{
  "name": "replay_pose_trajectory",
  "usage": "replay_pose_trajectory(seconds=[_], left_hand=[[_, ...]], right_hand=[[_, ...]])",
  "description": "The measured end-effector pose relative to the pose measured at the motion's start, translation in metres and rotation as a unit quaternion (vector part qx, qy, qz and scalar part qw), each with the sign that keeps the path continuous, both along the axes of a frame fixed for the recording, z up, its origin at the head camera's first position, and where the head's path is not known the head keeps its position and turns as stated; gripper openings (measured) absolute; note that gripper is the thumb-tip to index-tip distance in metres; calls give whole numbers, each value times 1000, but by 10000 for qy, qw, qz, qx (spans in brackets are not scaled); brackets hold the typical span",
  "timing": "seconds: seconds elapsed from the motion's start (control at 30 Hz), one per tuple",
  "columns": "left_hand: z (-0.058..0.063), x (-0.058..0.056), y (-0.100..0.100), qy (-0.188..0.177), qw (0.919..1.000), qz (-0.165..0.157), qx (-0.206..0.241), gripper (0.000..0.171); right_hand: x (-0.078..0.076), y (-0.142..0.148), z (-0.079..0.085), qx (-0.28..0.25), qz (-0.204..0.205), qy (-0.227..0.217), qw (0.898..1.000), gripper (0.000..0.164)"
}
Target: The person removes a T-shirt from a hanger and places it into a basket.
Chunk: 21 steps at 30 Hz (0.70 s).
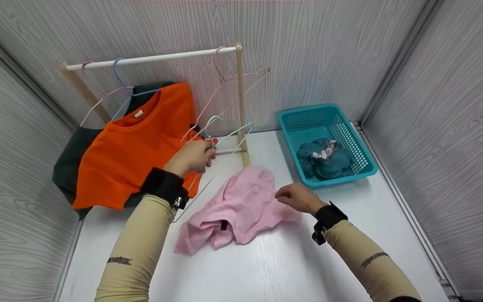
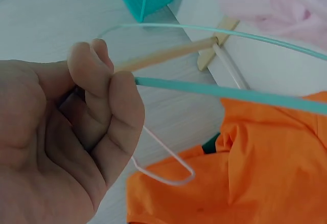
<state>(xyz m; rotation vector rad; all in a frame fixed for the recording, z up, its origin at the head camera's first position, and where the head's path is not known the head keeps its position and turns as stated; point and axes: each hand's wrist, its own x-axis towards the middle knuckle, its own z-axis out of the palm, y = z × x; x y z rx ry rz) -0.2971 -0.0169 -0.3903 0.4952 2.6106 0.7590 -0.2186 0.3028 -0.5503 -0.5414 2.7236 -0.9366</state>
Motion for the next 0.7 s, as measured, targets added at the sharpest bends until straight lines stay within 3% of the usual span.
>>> replay_pose_trajectory(seconds=[0.17, 0.37, 0.57, 0.7], left_hand=[[12, -8, -5, 96, 9985, 416, -331, 28], [30, -22, 7, 550, 9938, 760, -593, 30], [52, -43, 22, 1141, 9840, 932, -997, 31], [71, -55, 30, 1283, 9794, 1004, -1190, 35]], right_hand=[[1, 12, -2, 36, 28, 28, 10000, 18], [-1, 18, -1, 106, -48, -167, 9998, 20], [2, 22, -1, 93, -282, -437, 9986, 19], [6, 27, -2, 132, -404, -543, 9976, 21]])
